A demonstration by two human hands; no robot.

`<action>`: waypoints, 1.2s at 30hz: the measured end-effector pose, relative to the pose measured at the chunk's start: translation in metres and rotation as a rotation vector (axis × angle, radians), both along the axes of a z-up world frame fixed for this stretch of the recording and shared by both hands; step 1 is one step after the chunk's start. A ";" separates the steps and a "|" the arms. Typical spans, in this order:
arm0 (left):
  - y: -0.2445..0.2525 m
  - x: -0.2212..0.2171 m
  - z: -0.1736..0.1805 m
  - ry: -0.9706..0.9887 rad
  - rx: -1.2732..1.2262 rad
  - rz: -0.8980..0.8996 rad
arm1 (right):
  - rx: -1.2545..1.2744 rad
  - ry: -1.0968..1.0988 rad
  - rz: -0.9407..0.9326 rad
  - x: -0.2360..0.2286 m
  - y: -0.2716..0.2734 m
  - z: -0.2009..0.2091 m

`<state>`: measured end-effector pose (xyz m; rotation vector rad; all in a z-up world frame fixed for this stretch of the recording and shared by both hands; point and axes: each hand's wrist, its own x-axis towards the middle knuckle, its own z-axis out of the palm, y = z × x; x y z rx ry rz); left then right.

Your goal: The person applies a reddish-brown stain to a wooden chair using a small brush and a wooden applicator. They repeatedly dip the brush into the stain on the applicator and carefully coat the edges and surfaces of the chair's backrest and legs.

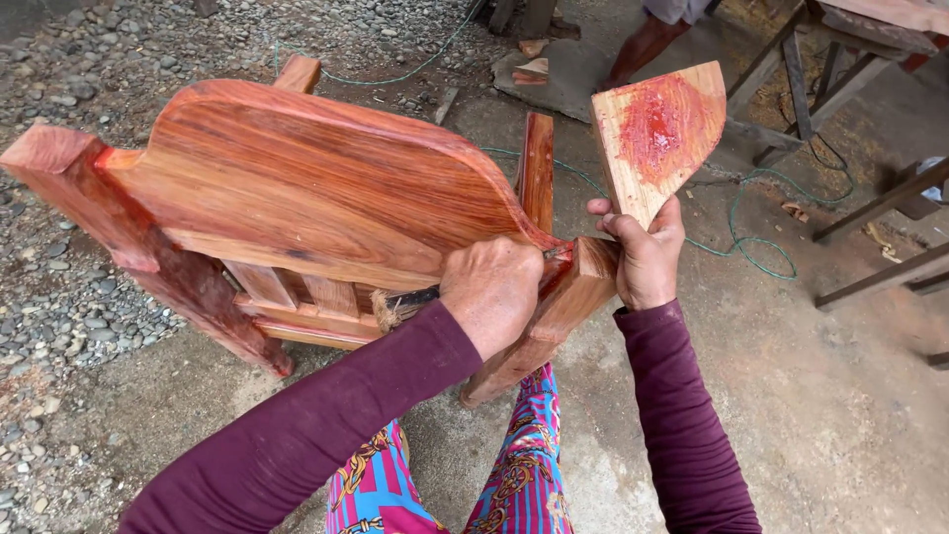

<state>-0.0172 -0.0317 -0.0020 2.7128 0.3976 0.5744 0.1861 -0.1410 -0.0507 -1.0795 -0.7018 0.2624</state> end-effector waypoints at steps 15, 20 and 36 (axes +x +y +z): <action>-0.010 0.011 0.011 0.109 -0.112 0.068 | 0.018 -0.011 0.016 0.009 0.000 -0.006; -0.017 0.012 0.015 0.202 -0.236 0.075 | 0.022 -0.008 0.023 0.011 -0.001 -0.006; -0.042 0.016 -0.027 0.019 -0.608 -0.036 | -0.001 -0.048 0.010 0.011 0.000 -0.005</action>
